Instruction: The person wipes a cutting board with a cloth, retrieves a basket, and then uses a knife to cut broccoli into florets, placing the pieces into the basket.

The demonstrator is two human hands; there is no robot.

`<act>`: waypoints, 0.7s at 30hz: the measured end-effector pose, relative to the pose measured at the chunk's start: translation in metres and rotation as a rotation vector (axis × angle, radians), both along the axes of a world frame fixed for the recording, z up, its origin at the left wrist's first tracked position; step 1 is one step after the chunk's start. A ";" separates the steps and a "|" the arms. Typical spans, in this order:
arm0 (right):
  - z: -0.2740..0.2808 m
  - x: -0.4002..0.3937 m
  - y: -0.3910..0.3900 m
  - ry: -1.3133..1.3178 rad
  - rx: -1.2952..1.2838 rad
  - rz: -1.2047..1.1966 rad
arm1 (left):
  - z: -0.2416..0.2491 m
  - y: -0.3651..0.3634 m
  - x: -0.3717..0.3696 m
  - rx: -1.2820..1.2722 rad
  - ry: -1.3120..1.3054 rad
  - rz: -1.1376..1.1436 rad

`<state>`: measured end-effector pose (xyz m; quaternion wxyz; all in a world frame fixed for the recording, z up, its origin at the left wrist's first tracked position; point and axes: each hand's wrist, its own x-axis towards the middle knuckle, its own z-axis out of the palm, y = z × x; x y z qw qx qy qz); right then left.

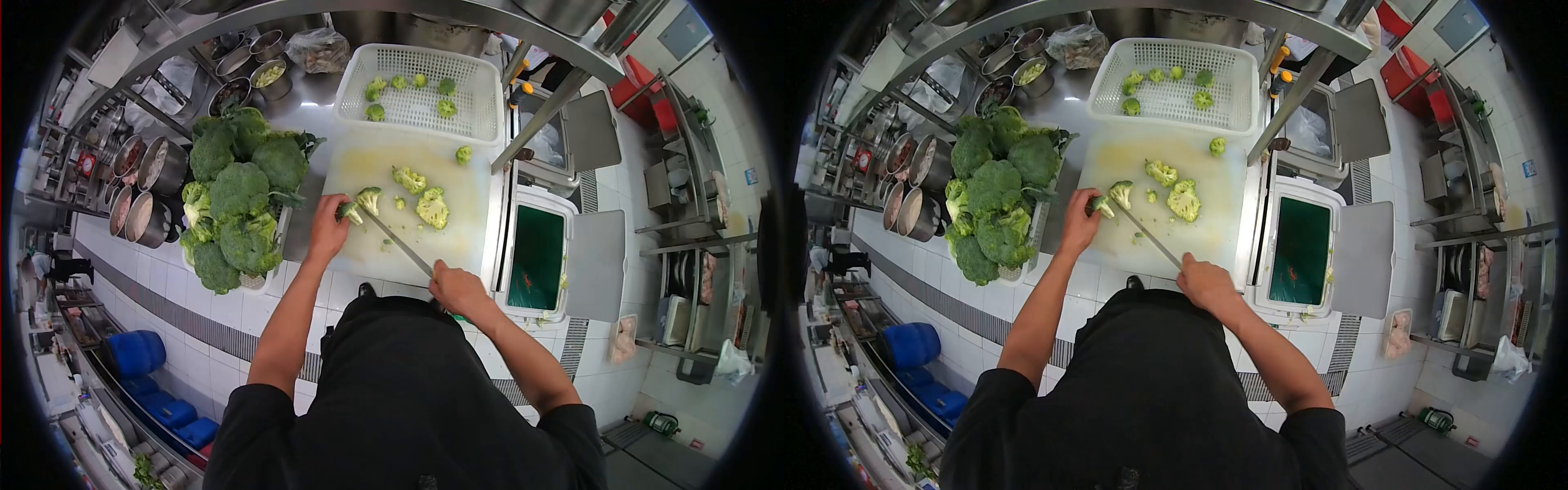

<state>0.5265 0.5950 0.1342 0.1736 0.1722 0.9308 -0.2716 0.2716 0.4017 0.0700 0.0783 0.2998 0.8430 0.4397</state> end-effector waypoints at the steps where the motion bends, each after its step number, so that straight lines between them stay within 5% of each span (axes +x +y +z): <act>1: 0.009 0.009 0.009 -0.049 -0.021 0.008 | 0.000 -0.003 -0.002 0.042 -0.093 0.025; 6: 0.042 0.061 0.042 -0.154 -0.078 0.023 | 0.025 0.003 -0.015 -0.053 0.000 -0.066; 11: 0.063 0.103 0.039 -0.238 -0.275 -0.287 | 0.045 0.071 -0.020 -0.035 0.137 -0.216; 15: 0.045 0.130 0.034 -0.046 -0.311 -0.431 | 0.033 0.124 -0.019 -0.094 0.243 -0.350; 18: 0.039 0.144 0.028 -0.001 -0.284 -0.529 | 0.019 0.141 -0.037 -0.258 0.167 -0.412; 21: 0.045 0.152 0.023 -0.071 -0.392 -0.711 | 0.038 0.147 -0.049 -0.321 -0.103 -0.242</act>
